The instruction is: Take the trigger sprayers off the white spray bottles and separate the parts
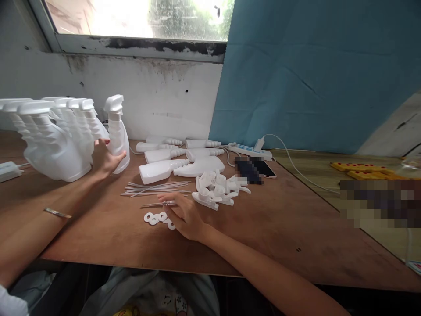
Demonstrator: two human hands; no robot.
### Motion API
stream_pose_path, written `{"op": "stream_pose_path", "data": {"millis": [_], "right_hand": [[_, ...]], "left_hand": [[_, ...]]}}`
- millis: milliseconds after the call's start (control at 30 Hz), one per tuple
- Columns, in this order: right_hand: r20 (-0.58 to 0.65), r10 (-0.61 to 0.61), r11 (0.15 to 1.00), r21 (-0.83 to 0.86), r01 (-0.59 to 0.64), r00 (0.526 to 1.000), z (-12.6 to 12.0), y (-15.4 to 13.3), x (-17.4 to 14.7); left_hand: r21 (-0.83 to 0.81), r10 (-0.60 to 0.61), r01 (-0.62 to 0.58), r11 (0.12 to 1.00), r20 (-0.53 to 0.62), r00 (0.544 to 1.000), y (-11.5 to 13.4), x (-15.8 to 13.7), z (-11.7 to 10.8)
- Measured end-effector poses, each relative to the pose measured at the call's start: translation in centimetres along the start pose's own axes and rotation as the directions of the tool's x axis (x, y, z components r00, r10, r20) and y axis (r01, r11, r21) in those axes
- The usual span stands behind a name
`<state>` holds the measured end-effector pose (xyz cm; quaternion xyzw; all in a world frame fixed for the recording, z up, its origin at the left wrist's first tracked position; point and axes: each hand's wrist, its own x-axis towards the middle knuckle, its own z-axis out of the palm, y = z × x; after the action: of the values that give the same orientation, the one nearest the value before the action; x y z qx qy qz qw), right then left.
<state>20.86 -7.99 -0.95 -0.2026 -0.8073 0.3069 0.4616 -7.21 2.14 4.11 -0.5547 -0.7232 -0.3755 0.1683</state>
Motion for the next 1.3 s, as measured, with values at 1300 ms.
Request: {"op": "stream_pose_path", "data": {"millis": [1300], "right_hand": [[0.152, -0.656, 0.453, -0.704, 0.547, 0.739, -1.0, 0.1, 0.5]], "left_hand": [[-0.309, 0.792, -0.769, 0.560, 0.473, 0.387, 2.9, -2.2, -8.8]]}}
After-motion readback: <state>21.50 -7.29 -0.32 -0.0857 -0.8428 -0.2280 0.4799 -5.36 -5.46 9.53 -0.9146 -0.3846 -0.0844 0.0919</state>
